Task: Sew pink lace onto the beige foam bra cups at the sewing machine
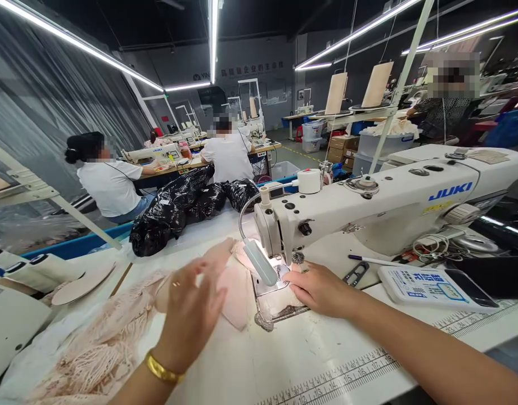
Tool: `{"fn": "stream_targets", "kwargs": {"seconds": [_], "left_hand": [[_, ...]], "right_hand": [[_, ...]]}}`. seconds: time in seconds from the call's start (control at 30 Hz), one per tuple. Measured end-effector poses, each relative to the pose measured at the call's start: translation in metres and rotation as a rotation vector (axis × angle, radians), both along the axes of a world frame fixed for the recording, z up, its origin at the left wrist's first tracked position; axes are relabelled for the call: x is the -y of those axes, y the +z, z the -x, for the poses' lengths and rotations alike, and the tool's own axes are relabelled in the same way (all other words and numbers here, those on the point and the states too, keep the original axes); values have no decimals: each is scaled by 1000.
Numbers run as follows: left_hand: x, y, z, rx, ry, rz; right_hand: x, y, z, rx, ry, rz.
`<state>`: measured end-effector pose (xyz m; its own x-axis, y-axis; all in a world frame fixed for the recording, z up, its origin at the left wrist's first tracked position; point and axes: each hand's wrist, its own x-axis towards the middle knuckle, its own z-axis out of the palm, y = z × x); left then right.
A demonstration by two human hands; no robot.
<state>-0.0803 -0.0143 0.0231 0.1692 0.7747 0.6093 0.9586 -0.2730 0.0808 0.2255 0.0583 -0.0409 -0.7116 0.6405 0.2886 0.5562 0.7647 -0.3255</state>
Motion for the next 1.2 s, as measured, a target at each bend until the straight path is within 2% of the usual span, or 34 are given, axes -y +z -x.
{"fn": "stream_targets", "kwargs": {"seconds": [0.1, 0.17, 0.2, 0.27, 0.43, 0.53, 0.7, 1.0, 1.2], "left_hand": [[11, -20, -14, -224, -374, 237], [6, -21, -22, -227, -459, 433], [1, -20, -26, -217, -450, 488], [-11, -19, -36, -211, -425, 496], [-36, -29, -66, -121, -497, 224], [-41, -34, -78, -69, -496, 177], [-39, -35, -79, -39, -493, 216], [-44, -47, -77, -8, -483, 213], [-47, -45, -78, -36, -461, 207]], "right_hand": [[0, 0, 0, -4, 0, 4], [0, 0, 0, 6, -6, 1], [0, 1, 0, 13, -10, -3], [0, 1, 1, 31, -13, -12], [-1, 0, 1, 70, -25, -24], [-1, 1, 0, 72, -30, -20], [-1, 2, -2, 56, -22, 14], [-2, -1, -1, 54, -23, -22], [-2, -2, -1, 61, -28, -30]]}}
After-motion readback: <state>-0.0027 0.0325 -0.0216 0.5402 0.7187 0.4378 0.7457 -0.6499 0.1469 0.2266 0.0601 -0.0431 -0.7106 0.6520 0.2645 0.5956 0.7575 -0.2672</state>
